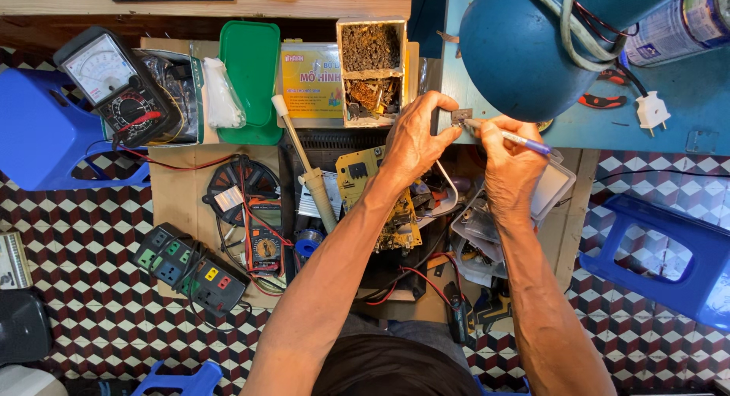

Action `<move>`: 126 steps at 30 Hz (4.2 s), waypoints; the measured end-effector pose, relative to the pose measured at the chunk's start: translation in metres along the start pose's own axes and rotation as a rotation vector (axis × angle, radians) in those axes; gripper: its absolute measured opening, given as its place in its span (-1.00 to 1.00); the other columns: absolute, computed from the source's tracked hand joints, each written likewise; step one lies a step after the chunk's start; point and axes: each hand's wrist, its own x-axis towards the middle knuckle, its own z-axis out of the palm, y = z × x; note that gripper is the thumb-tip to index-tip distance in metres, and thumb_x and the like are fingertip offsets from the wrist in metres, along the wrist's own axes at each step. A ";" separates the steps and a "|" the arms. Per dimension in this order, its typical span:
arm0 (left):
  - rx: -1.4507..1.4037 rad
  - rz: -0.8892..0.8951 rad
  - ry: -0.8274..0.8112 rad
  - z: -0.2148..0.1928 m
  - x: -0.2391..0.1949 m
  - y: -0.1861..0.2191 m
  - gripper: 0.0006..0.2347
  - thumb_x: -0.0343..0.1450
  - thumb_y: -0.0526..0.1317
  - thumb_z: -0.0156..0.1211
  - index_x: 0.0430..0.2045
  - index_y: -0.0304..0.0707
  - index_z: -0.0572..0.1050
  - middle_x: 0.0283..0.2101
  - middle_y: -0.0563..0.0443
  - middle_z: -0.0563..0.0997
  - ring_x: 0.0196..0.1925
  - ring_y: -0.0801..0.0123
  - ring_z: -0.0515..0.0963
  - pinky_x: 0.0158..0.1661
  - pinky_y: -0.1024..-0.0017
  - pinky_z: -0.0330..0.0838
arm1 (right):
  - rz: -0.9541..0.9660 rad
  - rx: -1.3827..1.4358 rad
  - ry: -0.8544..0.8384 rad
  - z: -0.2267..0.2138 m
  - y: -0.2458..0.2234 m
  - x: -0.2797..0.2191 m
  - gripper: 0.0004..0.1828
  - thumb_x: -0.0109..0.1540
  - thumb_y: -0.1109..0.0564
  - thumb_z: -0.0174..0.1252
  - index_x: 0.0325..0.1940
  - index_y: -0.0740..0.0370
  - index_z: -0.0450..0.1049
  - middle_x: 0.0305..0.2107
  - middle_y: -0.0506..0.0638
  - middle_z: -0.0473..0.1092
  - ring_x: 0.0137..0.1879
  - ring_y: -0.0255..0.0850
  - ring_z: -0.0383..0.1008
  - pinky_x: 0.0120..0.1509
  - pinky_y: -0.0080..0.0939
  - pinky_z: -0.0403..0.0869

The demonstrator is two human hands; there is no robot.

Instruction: The person works at a cluttered electronics workbench, handling a circuit board and small components. They open a small plastic container, remove a component, and manipulate it with their hands before placing it back. The person then picks up the circuit board and appears to prepare to install the component.

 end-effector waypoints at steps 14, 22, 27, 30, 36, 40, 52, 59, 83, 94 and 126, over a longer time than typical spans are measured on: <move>0.023 0.002 0.026 0.006 -0.004 -0.008 -0.68 0.28 -0.26 0.45 -0.14 -0.10 0.49 0.31 -0.29 0.43 0.38 -0.08 0.40 0.33 0.14 0.27 | 0.098 0.249 0.234 -0.056 -0.042 -0.061 -0.80 0.41 0.19 0.19 0.01 0.37 0.39 -0.29 0.13 0.52 -0.19 -0.21 0.57 0.01 -0.25 0.59; 0.033 0.039 0.024 0.006 -0.003 -0.011 -0.69 0.29 -0.24 0.45 -0.13 -0.13 0.49 0.30 -0.30 0.44 0.38 -0.08 0.41 0.34 0.14 0.28 | 0.129 0.242 0.230 -0.069 -0.023 -0.086 -0.76 0.40 0.15 0.21 0.02 0.38 0.40 -0.29 0.13 0.52 -0.21 -0.23 0.58 -0.05 -0.31 0.60; 0.157 0.148 -0.031 -0.004 -0.005 0.005 -0.50 0.18 -0.14 0.49 -0.04 -0.29 0.45 0.28 -0.47 0.33 0.30 -0.22 0.33 0.25 0.05 0.20 | 0.142 0.232 0.251 -0.076 -0.026 -0.097 -0.76 0.38 0.15 0.20 -0.01 0.39 0.40 -0.30 0.13 0.51 -0.22 -0.22 0.58 -0.07 -0.30 0.61; 0.325 0.157 0.115 0.001 -0.002 0.018 -0.50 0.21 -0.05 0.47 -0.05 -0.31 0.48 0.24 -0.46 0.39 0.22 -0.23 0.38 0.14 -0.02 0.23 | 0.195 0.254 0.295 -0.083 -0.028 -0.106 -0.75 0.37 0.15 0.20 0.01 0.40 0.40 -0.31 0.13 0.50 -0.23 -0.21 0.57 -0.06 -0.32 0.59; 0.391 0.102 0.188 0.042 0.037 0.030 -0.72 0.36 -0.07 0.35 -0.13 -0.14 0.60 0.02 -0.12 0.61 0.11 -0.01 0.55 0.12 -0.03 0.34 | 0.225 0.243 0.317 -0.094 -0.028 -0.125 -0.74 0.36 0.15 0.19 0.01 0.41 0.41 -0.29 0.16 0.52 -0.21 -0.22 0.57 -0.03 -0.32 0.59; 0.280 0.078 0.208 0.056 0.062 0.028 -0.66 0.28 -0.04 0.38 -0.17 -0.21 0.58 -0.11 -0.18 0.66 -0.06 -0.07 0.62 -0.07 0.01 0.45 | 0.232 0.234 0.329 -0.101 -0.028 -0.134 -0.74 0.35 0.15 0.18 -0.01 0.41 0.41 -0.31 0.15 0.51 -0.21 -0.21 0.59 -0.05 -0.30 0.61; -0.139 -0.116 -0.120 -0.003 -0.021 0.064 -0.79 0.39 -0.22 0.33 -0.19 -0.33 0.54 -0.21 -0.08 0.73 -0.28 0.32 0.74 -0.36 0.41 0.59 | 0.122 0.404 0.266 -0.078 -0.061 -0.086 -0.67 0.38 0.07 0.21 0.00 0.45 0.42 -0.18 0.15 0.50 -0.08 -0.17 0.60 0.06 -0.20 0.65; -0.617 -0.227 -0.263 -0.028 -0.090 0.075 -0.84 0.45 -0.31 0.30 -0.15 -0.31 0.52 -0.18 -0.03 0.70 -0.14 0.50 0.69 -0.13 0.59 0.63 | 0.203 0.438 0.039 -0.047 -0.082 -0.069 -0.60 0.40 -0.05 0.07 -0.01 0.42 0.36 -0.20 0.21 0.49 -0.12 -0.02 0.66 -0.01 -0.03 0.71; -0.614 -0.203 -0.222 -0.062 -0.101 0.069 -0.90 0.45 -0.32 0.30 -0.22 -0.33 0.57 -0.28 0.03 0.70 -0.23 0.55 0.66 -0.19 0.57 0.59 | 0.250 0.309 -0.016 -0.006 -0.069 -0.086 -0.76 0.36 0.07 0.19 -0.13 0.35 0.50 -0.29 0.08 0.53 -0.28 -0.29 0.55 -0.16 -0.33 0.56; -0.734 -0.293 -0.088 -0.097 -0.121 0.077 -0.89 0.40 -0.34 0.32 -0.27 -0.38 0.57 -0.25 0.03 0.71 -0.21 0.50 0.70 -0.13 0.52 0.64 | 0.345 0.548 -0.141 0.061 -0.067 -0.109 -0.72 0.42 0.06 0.20 -0.16 0.38 0.49 -0.32 0.05 0.51 -0.22 -0.30 0.42 -0.12 -0.31 0.42; 1.042 0.345 0.157 -0.126 0.325 -0.033 -0.85 0.15 -0.38 0.46 -0.50 -0.32 0.63 -0.36 -0.30 0.67 -0.26 -0.06 0.69 -0.30 0.19 0.59 | 0.861 0.020 0.272 -0.042 0.072 -0.230 -0.55 0.22 0.22 0.19 0.19 0.41 0.46 -0.11 0.20 0.60 -0.22 -0.08 0.61 -0.20 -0.14 0.55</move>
